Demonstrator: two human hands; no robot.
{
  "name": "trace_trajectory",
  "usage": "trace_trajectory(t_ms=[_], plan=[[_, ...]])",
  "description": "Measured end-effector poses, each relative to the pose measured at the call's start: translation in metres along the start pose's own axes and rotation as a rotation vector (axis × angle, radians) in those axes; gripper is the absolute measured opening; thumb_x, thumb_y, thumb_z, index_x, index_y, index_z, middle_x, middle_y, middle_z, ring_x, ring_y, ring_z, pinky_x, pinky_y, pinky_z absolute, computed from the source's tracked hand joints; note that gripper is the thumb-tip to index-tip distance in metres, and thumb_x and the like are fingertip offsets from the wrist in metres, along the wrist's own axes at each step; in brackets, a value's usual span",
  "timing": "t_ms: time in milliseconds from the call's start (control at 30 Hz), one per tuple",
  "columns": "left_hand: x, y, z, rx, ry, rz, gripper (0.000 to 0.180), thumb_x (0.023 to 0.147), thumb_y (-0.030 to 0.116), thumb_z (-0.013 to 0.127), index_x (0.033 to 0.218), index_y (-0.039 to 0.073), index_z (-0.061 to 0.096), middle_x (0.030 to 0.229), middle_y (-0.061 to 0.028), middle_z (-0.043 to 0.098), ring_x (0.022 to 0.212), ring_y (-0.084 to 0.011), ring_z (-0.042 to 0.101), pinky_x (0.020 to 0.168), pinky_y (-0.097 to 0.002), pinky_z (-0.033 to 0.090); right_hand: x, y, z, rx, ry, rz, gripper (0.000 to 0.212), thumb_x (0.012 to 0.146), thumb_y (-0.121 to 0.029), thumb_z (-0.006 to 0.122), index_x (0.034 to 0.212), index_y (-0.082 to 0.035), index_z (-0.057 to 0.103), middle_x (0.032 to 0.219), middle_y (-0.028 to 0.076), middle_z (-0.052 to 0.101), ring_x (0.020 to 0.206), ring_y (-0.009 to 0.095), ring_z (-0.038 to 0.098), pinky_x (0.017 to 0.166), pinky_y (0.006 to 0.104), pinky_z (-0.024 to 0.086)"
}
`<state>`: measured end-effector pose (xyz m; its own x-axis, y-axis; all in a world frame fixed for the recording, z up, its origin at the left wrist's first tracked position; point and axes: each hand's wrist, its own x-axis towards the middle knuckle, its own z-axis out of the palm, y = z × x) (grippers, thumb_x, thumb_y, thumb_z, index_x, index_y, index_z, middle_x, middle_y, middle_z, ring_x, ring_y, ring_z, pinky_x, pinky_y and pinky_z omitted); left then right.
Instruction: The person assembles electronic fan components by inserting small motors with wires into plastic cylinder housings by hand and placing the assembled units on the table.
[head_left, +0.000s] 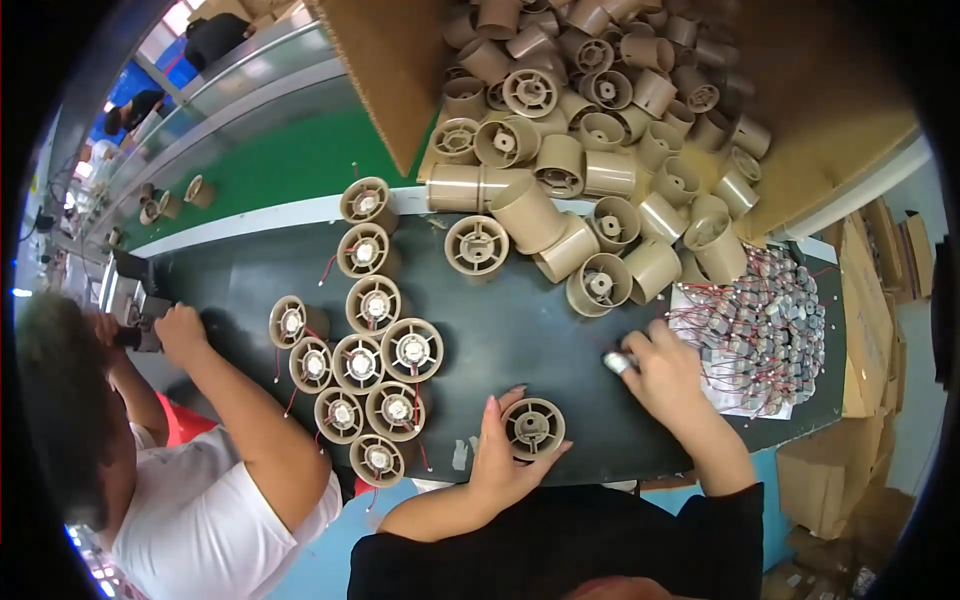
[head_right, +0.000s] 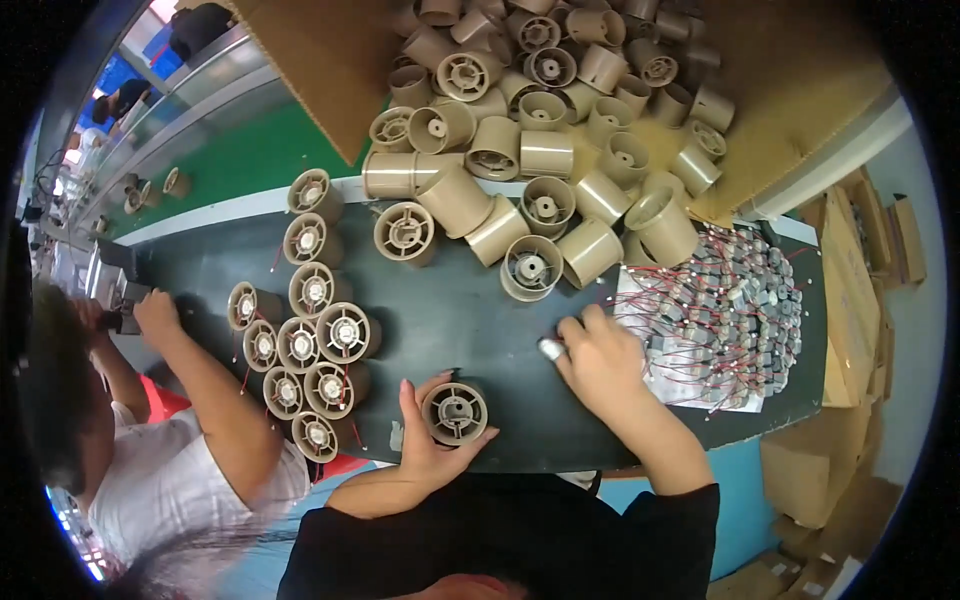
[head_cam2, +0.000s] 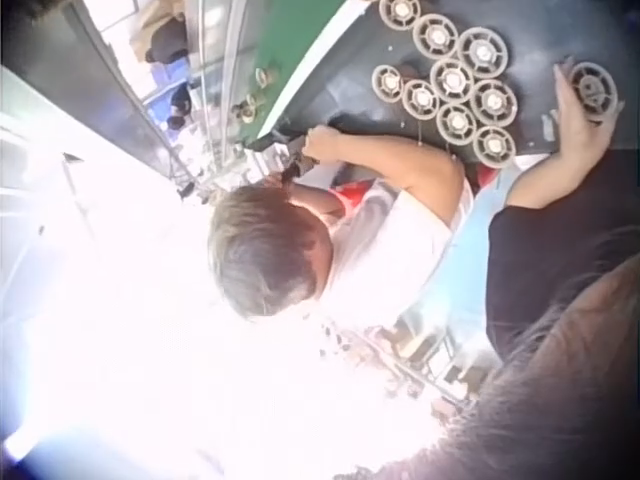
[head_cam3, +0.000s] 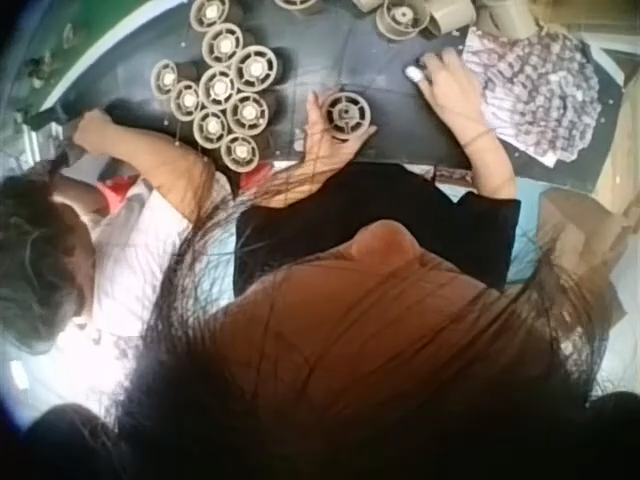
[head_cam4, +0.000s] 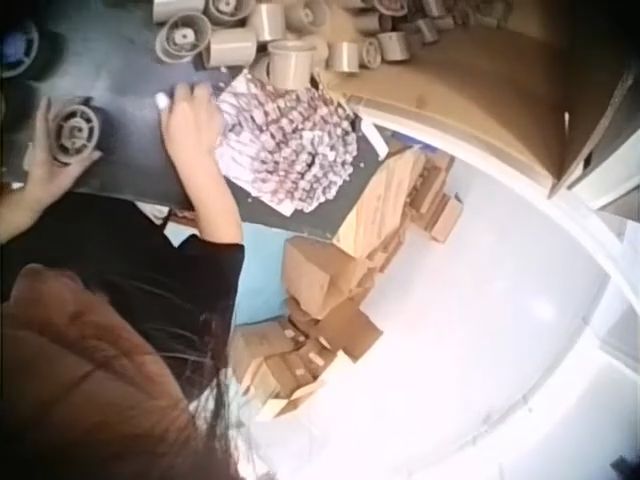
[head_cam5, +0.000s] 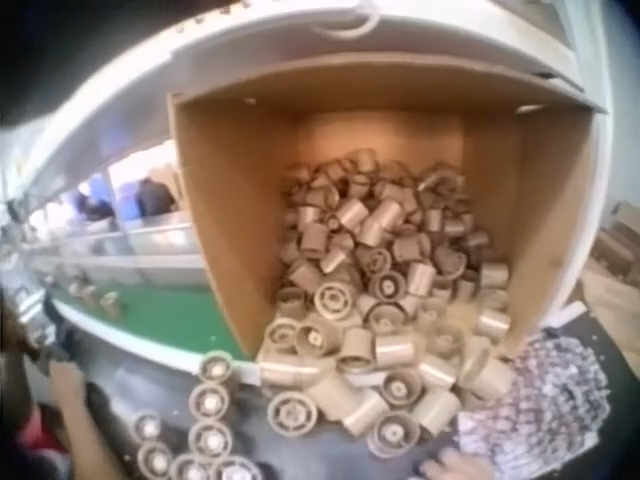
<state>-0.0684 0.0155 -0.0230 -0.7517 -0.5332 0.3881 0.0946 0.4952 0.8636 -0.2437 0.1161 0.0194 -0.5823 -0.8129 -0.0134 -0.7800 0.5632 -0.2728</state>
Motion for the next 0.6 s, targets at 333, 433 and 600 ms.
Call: trace_trajectory(t_ms=[333,433,600], plan=[[-0.008,-0.003,0.002,-0.093,-0.037,-0.100,0.105,0.062,0.008,0.070,0.123,0.003,-0.015,0.118,-0.0259,0.031,0.102,-0.0312,0.043,0.086,-0.0364,0.035,-0.007,0.041,-0.008,1.627,0.719,-0.059,0.013,0.083,-0.017,0.045,0.088,-0.005,0.043,0.100,0.013,0.048,0.091,0.025,0.050,0.076,0.0365,0.043],[-0.001,0.001,-0.003,0.032,0.021,-0.039,0.096,0.062,0.012,0.070,0.124,-0.002,-0.002,0.118,-0.0271,0.033,0.113,-0.0394,0.031,0.094,-0.0419,0.024,0.007,0.027,-0.018,1.544,1.049,0.094,0.016,0.082,-0.011,0.042,0.096,-0.004,0.042,0.100,0.013,0.046,0.079,0.020,0.050,0.063,0.0307,0.045],[0.002,0.003,-0.011,0.077,-0.040,-0.100,0.083,0.059,0.007,0.071,0.121,-0.003,0.016,0.120,-0.0235,0.030,0.116,-0.0335,0.029,0.093,-0.0378,0.027,-0.002,0.024,-0.007,1.509,0.645,-0.342,0.020,0.080,-0.004,0.039,0.100,-0.004,0.041,0.089,0.012,0.050,0.071,0.017,0.051,0.059,0.0272,0.045]])
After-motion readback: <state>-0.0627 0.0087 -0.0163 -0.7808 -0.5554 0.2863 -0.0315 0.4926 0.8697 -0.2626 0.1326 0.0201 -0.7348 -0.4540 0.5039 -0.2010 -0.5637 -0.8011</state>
